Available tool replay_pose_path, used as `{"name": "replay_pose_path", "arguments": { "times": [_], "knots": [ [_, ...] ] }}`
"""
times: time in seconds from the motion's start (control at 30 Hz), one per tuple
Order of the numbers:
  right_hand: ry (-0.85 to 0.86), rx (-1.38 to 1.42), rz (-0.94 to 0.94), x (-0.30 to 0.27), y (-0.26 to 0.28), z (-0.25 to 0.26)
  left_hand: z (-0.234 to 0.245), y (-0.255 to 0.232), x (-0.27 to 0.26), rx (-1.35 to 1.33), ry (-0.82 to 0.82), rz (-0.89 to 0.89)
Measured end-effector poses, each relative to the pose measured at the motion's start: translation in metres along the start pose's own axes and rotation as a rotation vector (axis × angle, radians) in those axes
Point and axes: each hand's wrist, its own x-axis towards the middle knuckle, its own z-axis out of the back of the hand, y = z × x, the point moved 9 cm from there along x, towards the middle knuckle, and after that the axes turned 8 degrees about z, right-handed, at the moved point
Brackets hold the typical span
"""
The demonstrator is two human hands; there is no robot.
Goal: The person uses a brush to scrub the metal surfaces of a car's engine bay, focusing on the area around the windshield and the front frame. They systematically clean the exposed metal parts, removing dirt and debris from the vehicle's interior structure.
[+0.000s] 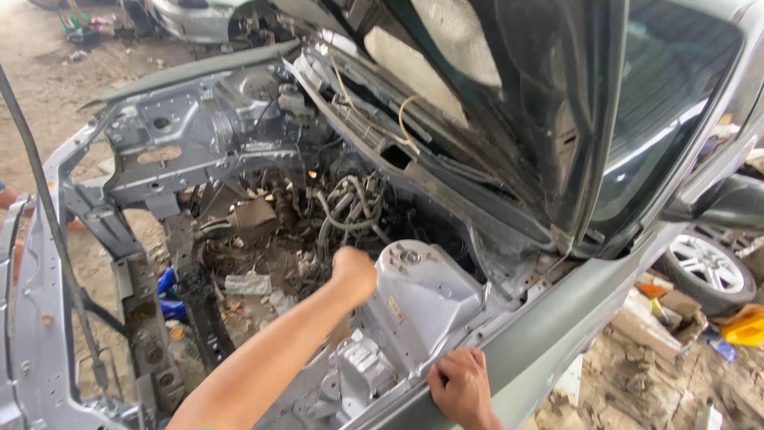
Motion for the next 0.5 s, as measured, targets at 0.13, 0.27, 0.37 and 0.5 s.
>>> {"name": "replay_pose_path", "arguments": {
  "times": [0.13,0.27,0.37,0.5],
  "knots": [
    [-0.014,0.049,-0.041,-0.009,-0.004,-0.006,0.052,-0.004,-0.060,-0.236,-0.091,-0.045],
    [-0.017,0.019,-0.004,-0.008,0.000,-0.004,0.013,-0.068,-0.063,-0.994,0.022,-0.218],
    [-0.026,0.021,0.007,-0.013,-0.003,-0.007,-0.014,-0.085,-0.072,-1.048,0.114,-0.294],
    [-0.035,0.024,-0.001,-0.013,-0.004,-0.006,-0.013,-0.076,-0.099,-0.503,0.252,-0.462]
  ]
}}
